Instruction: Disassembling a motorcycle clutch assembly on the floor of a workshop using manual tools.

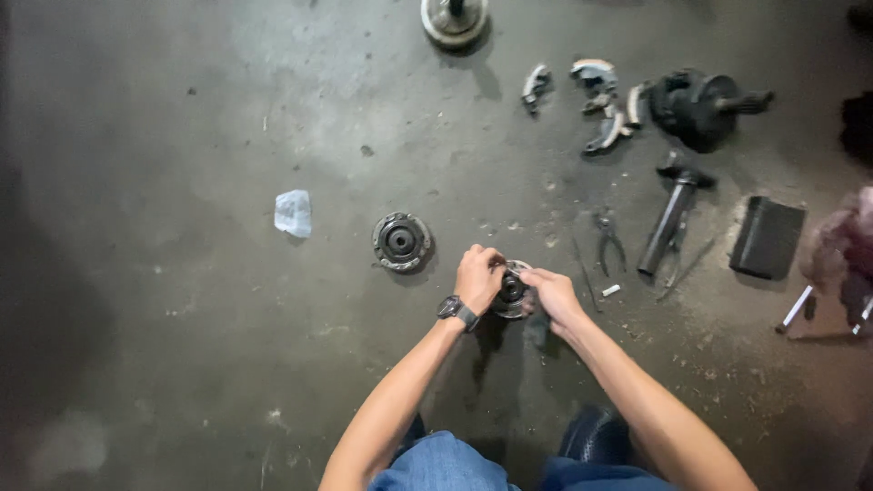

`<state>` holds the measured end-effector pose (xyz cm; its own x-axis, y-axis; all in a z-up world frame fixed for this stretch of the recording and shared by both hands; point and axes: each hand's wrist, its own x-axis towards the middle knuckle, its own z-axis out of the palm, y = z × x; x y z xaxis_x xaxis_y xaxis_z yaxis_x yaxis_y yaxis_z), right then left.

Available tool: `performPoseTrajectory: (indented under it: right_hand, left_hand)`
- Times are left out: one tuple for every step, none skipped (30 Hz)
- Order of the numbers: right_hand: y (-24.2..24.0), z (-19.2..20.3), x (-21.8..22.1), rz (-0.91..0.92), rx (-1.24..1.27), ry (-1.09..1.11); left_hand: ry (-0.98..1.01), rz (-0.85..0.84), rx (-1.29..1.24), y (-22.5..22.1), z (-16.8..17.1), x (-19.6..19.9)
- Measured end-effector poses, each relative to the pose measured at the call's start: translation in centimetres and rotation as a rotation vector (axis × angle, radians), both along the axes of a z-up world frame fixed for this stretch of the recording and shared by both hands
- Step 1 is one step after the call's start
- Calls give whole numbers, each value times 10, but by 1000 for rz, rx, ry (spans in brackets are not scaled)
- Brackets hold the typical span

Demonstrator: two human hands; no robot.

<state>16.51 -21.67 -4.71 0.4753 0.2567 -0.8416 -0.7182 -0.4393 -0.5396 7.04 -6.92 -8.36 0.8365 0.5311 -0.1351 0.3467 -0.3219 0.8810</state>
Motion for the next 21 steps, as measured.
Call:
performPoseTrajectory:
  right_hand:
    - [-5,9,-3,3,39,-19]
    - [-13,22,-3,-9,46,-29]
    - [-21,35,-4,106,12,-169]
    - [-28,47,-4,220,-24,-308]
    - [-35,47,-7,220,-23,-311]
    - [-42,47,-9,351,-75,-486]
    - [-49,47,-13,483,-128,-660]
    - [-51,44,-20,483,-128,-661]
    - [-51,42,-26,543,-141,-741]
    - [-51,39,-32,603,-153,-821]
    - [-51,40,-33,599,-150,-823]
    - [-50,40,-34,609,-166,-823]
    - [-50,40,-38,618,-185,-817]
    - [-50,44,-40,614,-183,-815]
    - [-49,48,-42,602,-195,-781]
    - [-48,52,-43,589,-207,-748]
    - [-49,49,-41,581,-205,-754]
    - [-49,46,-39,585,-215,-739]
    - [-51,43,-40,596,-225,-717]
    - [-51,41,-37,595,-224,-717]
    - [-52,39,-39,600,-222,-707]
  left_hand:
    - [-22,-44,67,-1,7,-2]
    - [-32,-55,74,-1,13,-2]
    - [-59,-127,208,-2,18,-5]
    - [-85,-198,343,-2,22,-7]
    - [-87,-198,345,-3,19,-8]
    - [-73,-265,471,-4,16,-9]
    - [-58,-332,596,-5,12,-11]
    - [-58,-332,597,-8,13,-10]
    - [-38,-364,683,-9,15,-8]
    - [-17,-397,769,-9,16,-7]
    - [-17,-398,773,-11,14,-5]
    - [-9,-418,816,-13,13,-3]
    - [1,-439,856,-15,10,-4]
    - [3,-443,857,-18,9,-6]
    - [-2,-447,849,-19,8,-8]
    - [-8,-450,841,-19,7,-9]
    - [-14,-452,848,-15,10,-5]
    - [-57,-388,770,-10,13,0]
    - [-92,-322,686,-8,15,1]
    - [-92,-322,687,2,9,6]
    - [-64,-241,624,12,4,8]
